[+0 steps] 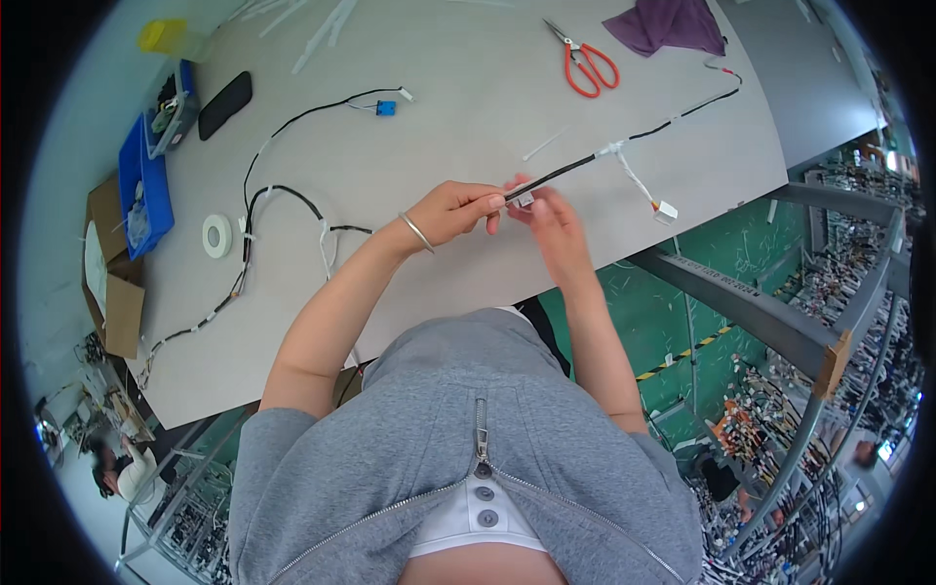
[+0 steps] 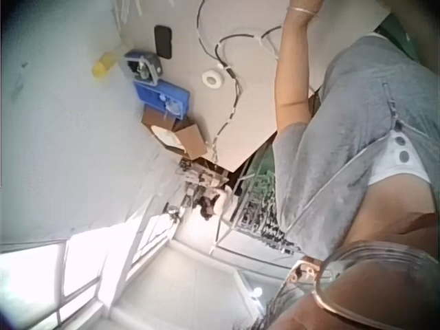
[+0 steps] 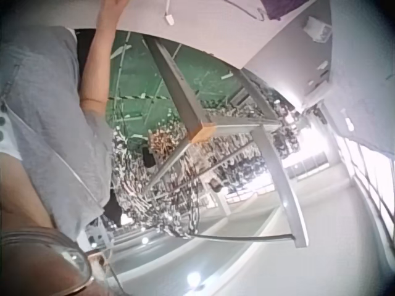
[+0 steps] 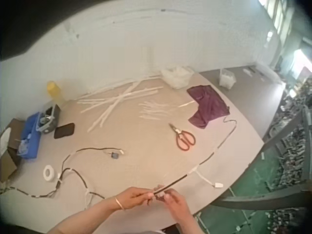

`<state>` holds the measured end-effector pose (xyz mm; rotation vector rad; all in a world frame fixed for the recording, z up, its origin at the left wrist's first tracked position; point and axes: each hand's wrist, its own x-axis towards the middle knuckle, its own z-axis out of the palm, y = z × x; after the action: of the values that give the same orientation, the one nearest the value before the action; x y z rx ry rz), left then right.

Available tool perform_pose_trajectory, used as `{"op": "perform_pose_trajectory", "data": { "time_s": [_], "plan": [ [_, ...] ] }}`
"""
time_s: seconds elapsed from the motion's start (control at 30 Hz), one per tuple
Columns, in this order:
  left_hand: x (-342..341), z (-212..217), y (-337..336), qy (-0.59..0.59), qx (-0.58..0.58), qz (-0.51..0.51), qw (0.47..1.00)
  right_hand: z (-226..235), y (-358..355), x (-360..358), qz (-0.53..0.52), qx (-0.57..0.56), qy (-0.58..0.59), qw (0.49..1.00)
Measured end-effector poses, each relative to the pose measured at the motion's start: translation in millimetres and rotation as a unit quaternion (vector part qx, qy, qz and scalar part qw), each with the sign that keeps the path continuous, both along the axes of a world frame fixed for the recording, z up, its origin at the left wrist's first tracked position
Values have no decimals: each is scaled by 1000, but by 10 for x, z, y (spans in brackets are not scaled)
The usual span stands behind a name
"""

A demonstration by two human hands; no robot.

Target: The recorder takes wire harnesses from a rack, inspects them at a workbench, applies components or tape, and moves them to another area.

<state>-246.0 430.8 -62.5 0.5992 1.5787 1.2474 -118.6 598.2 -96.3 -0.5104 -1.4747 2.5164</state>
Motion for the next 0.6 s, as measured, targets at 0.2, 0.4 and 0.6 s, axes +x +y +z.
{"op": "perform_pose_trajectory", "data": {
  "time_s": [0.2, 0.4, 0.6],
  "plan": [
    [137, -158, 72, 33, 27, 64, 997, -147, -188, -38, -14, -27, 16, 999],
    [329, -190, 122, 235, 34, 100, 966, -2, -326, -127, -92, -5, -31, 995],
    [370, -220, 119, 289, 4, 98, 952, 105, -414, -161, -138, 49, -94, 985]
  ]
}}
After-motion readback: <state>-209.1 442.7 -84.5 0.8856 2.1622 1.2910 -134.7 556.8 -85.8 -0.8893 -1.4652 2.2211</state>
